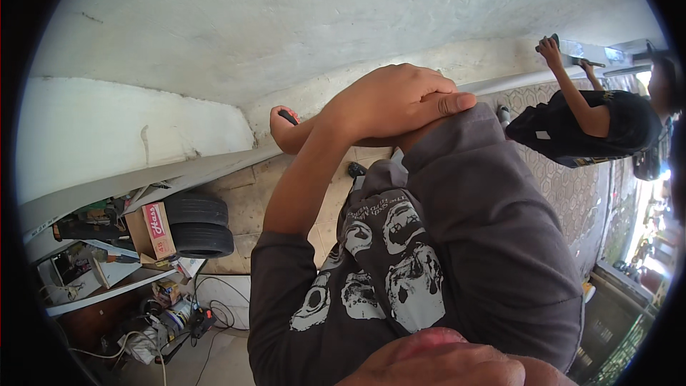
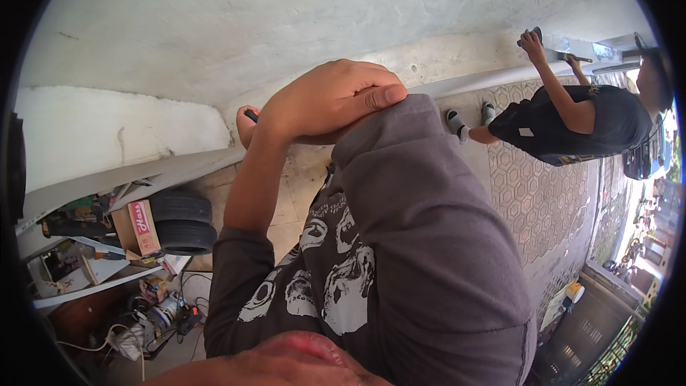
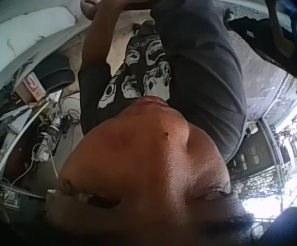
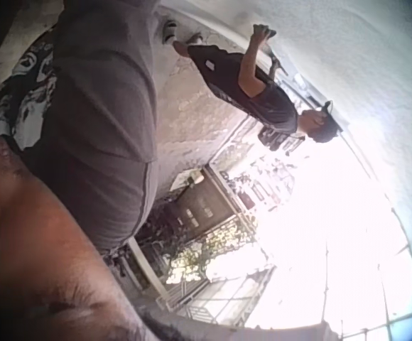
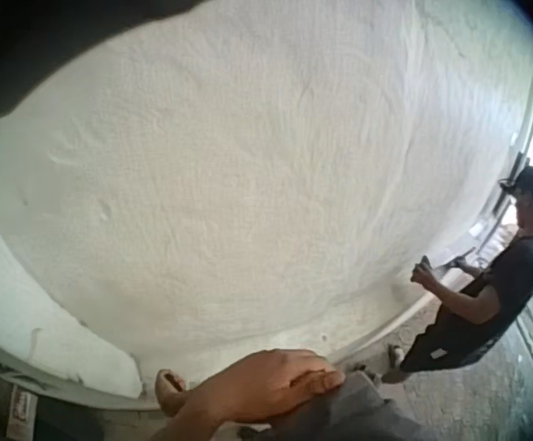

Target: The person scrapes old paint or plaster from a wall and a ceiling beam using a putty knife.

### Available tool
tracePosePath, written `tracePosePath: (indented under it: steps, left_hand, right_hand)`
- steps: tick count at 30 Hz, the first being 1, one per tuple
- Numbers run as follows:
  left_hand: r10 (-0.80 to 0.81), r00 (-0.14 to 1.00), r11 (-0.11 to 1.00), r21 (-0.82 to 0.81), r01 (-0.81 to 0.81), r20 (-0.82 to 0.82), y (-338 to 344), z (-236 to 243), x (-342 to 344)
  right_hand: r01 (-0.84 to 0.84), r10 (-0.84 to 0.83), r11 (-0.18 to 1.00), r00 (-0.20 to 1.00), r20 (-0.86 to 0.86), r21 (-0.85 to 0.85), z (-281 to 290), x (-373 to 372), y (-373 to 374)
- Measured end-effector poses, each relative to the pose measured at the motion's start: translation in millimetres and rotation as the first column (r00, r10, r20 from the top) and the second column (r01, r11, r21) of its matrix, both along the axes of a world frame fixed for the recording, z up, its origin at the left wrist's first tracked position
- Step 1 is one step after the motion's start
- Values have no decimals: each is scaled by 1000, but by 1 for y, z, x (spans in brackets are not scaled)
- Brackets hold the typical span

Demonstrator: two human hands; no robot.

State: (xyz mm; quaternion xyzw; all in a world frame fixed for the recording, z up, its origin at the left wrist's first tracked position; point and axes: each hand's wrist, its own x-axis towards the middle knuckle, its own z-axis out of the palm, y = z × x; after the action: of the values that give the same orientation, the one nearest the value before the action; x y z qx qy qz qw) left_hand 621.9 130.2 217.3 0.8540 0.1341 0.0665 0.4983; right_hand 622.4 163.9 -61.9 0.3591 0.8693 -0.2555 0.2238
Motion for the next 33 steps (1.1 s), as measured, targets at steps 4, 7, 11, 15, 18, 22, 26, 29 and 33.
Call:
tracePosePath:
  steps: [4,7,11,15,18,22,26,29,33]
  left_hand:
    - [128,898,982,76,-175,422,-33,-25,8]
    - [247,783,931,84,-355,571,-57,-42,13]
    - [265,765,910,109,-399,587,-61,-62,5]
    - [197,977,977,-72,-203,-82,-41,-96,-34]
    - [488,863,835,-217,-505,-133,-42,-133,-45]
    - [738,667,648,-167,-743,-104,-45,-176,-25]
    - [828,545,510,-228,-830,-134,-41,-193,34]
    - [835,534,503,-210,-839,-133,-33,-191,90]
    - [814,545,516,-184,-837,-198,-22,-191,132]
  right_hand:
    - [19,-20,998,1000,-13,-53,0,1,-4]
    - [19,-20,995,1000,-4,-101,0,12,-5]
    - [97,-99,979,995,-2,-179,-3,45,-4]
    - [256,-278,944,957,-85,-209,-8,127,-14]
    - [432,-441,896,845,-304,-102,2,224,-27]
    - [690,-590,724,621,-516,4,40,322,-30]
    - [747,-506,600,633,-586,288,77,378,-18]
    - [748,-480,561,643,-597,355,88,396,-2]
    - [727,-395,522,669,-629,446,79,389,20]
